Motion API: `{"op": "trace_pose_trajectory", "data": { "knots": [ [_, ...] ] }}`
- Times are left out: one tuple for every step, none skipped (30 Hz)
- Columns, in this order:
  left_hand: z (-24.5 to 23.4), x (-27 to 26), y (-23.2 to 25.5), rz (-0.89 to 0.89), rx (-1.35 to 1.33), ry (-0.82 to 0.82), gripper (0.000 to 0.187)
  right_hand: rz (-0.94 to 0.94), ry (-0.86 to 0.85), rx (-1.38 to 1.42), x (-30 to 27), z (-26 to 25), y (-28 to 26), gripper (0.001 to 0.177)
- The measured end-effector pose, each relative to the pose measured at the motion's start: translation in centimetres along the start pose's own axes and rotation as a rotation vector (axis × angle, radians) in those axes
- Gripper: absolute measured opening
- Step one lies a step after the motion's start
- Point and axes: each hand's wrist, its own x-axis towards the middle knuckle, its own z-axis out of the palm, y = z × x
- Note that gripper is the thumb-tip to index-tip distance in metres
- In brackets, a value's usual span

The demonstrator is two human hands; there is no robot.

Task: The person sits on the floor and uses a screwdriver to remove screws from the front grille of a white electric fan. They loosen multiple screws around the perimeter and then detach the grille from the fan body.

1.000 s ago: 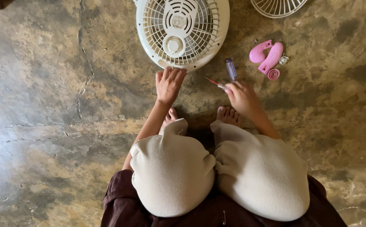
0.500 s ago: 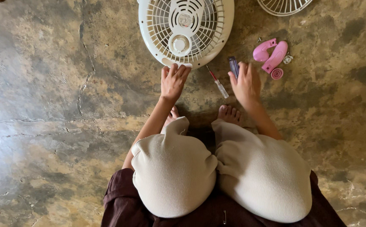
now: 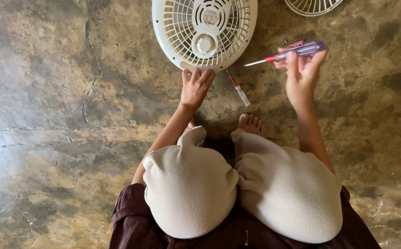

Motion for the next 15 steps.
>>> {"op": "trace_pose_trajectory", "data": {
  "knots": [
    [0.0,0.0,0.1,-0.005,-0.012,-0.002,0.043,0.003,0.022,0.038,0.0,1.3,-0.2,0.033],
    [0.0,0.0,0.0,0.002,-0.006,0.010,0.043,0.003,0.045,0.078,0.2,2.7,-0.3,0.040],
    [0.1,0.1,0.0,0.008,-0.001,0.021,0.044,-0.009,0.038,0.114,0.0,3.9,-0.5,0.040],
    [0.1,0.1,0.1,0.011,0.004,0.028,0.044,-0.018,0.028,0.149,-0.4,5.0,-0.7,0.039],
    [0.1,0.1,0.1,0.007,-0.007,0.029,0.044,-0.026,0.017,0.185,-0.7,6.0,-0.9,0.039],
    [0.2,0.0,0.2,0.004,-0.020,0.029,0.043,-0.020,0.011,0.177,-1.1,6.7,-0.9,0.039],
    [0.3,0.0,0.2,0.000,-0.032,0.029,0.043,-0.013,0.004,0.168,-1.5,7.4,-1.0,0.040],
    [0.3,0.0,0.1,-0.001,-0.036,0.018,0.042,-0.009,-0.003,0.161,-1.6,7.9,-1.0,0.041],
    [0.3,0.0,0.1,-0.001,-0.040,0.007,0.041,-0.014,-0.010,0.155,-1.7,8.2,-1.0,0.040],
    [0.3,0.0,0.1,0.000,-0.045,-0.001,0.040,-0.022,-0.016,0.146,-1.7,8.4,-0.9,0.039],
    [0.2,0.0,0.1,0.002,-0.037,0.007,0.041,-0.029,-0.022,0.137,-1.7,8.5,-1.0,0.038],
    [0.2,0.1,0.1,0.005,-0.028,0.017,0.041,-0.019,-0.034,0.128,-1.6,8.6,-1.0,0.038],
    [0.1,0.2,0.2,0.007,-0.020,0.027,0.041,-0.009,-0.047,0.119,-1.5,8.7,-1.0,0.038],
    [0.0,0.2,0.3,0.010,-0.026,0.029,0.041,0.002,-0.056,0.109,-1.6,8.8,-1.0,0.038],
    [0.0,0.1,0.4,0.013,-0.032,0.031,0.041,-0.001,-0.056,0.091,-1.7,8.8,-1.1,0.038]
  ]
}}
